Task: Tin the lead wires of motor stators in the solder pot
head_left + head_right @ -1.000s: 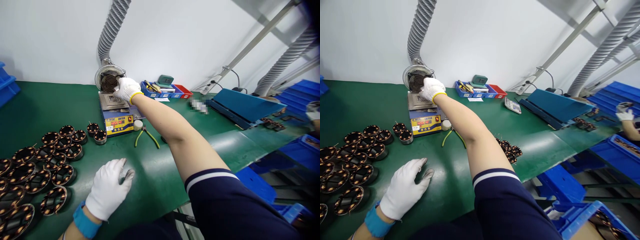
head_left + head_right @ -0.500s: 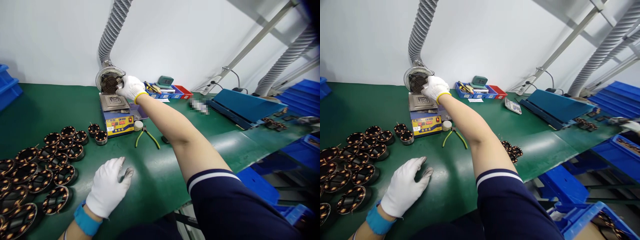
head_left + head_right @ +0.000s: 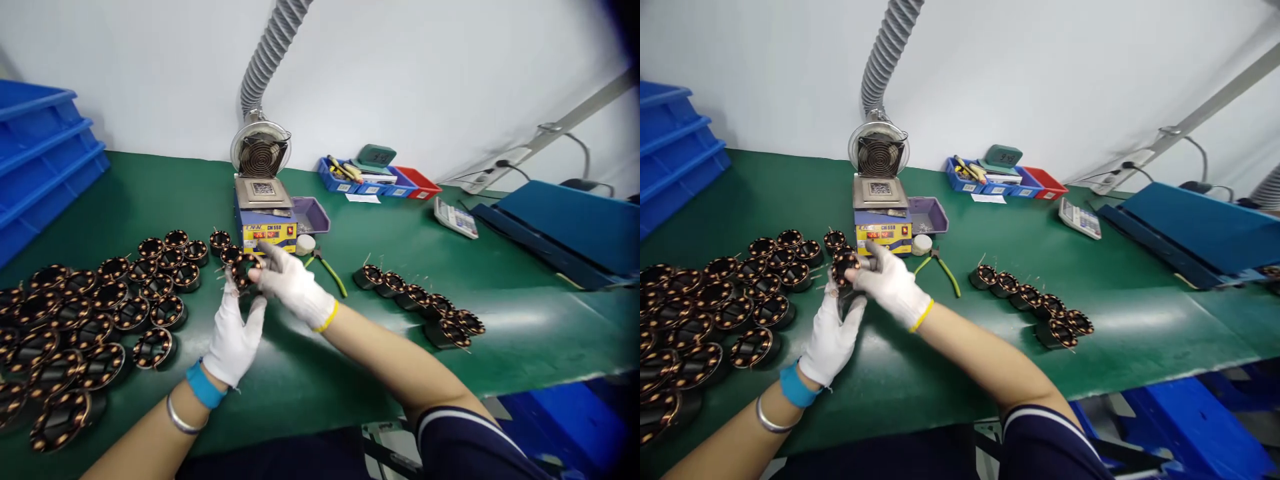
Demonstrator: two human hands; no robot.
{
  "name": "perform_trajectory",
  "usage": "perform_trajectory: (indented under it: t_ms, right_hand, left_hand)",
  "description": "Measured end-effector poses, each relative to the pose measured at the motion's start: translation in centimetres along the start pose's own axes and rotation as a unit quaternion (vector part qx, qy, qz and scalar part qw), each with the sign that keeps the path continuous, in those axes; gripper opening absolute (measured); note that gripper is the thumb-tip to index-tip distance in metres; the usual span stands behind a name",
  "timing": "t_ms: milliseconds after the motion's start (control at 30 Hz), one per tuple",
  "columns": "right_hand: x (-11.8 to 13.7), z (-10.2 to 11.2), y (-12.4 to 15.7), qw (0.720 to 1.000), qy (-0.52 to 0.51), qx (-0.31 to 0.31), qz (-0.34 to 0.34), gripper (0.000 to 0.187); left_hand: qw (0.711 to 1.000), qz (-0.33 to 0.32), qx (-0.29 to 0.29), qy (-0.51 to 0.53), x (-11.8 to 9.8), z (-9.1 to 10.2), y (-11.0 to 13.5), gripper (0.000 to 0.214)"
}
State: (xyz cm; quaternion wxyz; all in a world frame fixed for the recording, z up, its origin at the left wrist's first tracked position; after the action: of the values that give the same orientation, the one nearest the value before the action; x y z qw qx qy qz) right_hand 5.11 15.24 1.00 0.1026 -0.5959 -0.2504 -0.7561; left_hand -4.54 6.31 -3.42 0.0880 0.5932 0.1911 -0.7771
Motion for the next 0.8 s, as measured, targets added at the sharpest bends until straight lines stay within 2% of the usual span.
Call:
perform_trajectory:
  t_ms: [133, 200, 233, 333, 400, 467, 500, 533, 567, 633, 733, 800]
  right_hand:
    - [-1.3, -1.9, 2.0, 0.996, 0.028, 0.089, 0.006, 0.075]
    - [-1.4, -2.0, 2.1, 0.989, -0.029, 0.140, -0.028, 0.060]
    - [-1.4, -1.9, 2.0, 0.986, -0.058, 0.146, -0.050, 0.053]
    - [-1.0, -1.0, 1.1, 0.988, -0.036, 0.105, -0.105, 0.031]
    - [-0.2, 0.1, -0.1, 0.991, 0.031, 0.077, -0.109, 0.030]
    - [1.6, 2.0, -2.0, 0.991, 0.113, 0.037, -0.057, 0.036]
    - [3.0, 3.2, -3.2, 0.985, 0.171, -0.004, -0.013, 0.039]
    - [4.5, 4.6, -4.4, 0.969, 0.240, -0.055, 0.037, 0.041]
    - [6.2, 6.0, -5.7, 0.939, 0.316, -0.106, 0.086, 0.042]
    - [9.3, 8.0, -8.1, 0.861, 0.452, -0.180, 0.146, 0.044]
    - [12.4, 9.2, -11.4, 0.764, 0.589, -0.207, 0.163, 0.040]
    - [13.4, 8.9, -12.9, 0.725, 0.639, -0.200, 0.160, 0.037]
  left_hand:
    - [0.995, 0.078, -0.050, 0.041, 0.6, 0.6, -0.4, 0.077]
    - [0.993, 0.082, -0.058, 0.069, 0.6, 0.8, -0.7, 0.071]
    - [0.993, 0.076, -0.049, 0.080, 0.5, 0.9, -0.9, 0.067]
    - [0.996, 0.042, 0.004, 0.075, 0.2, 0.8, -1.4, 0.063]
    - [0.999, -0.025, 0.021, 0.001, 0.0, 0.8, -1.8, 0.068]
    - [0.986, -0.117, 0.009, -0.122, -0.2, 0.7, -2.2, 0.077]
    - [0.971, -0.151, 0.001, -0.185, -0.1, 0.5, -2.4, 0.080]
    - [0.955, -0.168, 0.000, -0.242, 0.1, 0.3, -2.7, 0.081]
    - [0.942, -0.167, 0.006, -0.290, 0.4, 0.0, -3.0, 0.080]
    - [0.922, -0.132, 0.033, -0.361, 1.1, -0.4, -3.5, 0.076]
    - [0.902, -0.097, 0.078, -0.413, 1.5, -0.7, -3.9, 0.072]
    - [0.896, -0.093, 0.089, -0.425, 1.5, -0.6, -4.0, 0.071]
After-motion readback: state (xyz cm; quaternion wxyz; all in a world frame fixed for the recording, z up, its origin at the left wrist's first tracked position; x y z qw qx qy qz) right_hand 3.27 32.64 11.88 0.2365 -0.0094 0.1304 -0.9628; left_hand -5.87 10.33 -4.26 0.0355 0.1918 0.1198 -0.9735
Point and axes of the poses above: each hand's wrist, its own y-axis away from the middle knuckle, its own z-axis out of the back of the hand, x = y × z, the point moved 4 cm from there along -y, towards the middle knuckle, and after that the axes turned 8 degrees about y, right-handed, at the moved point
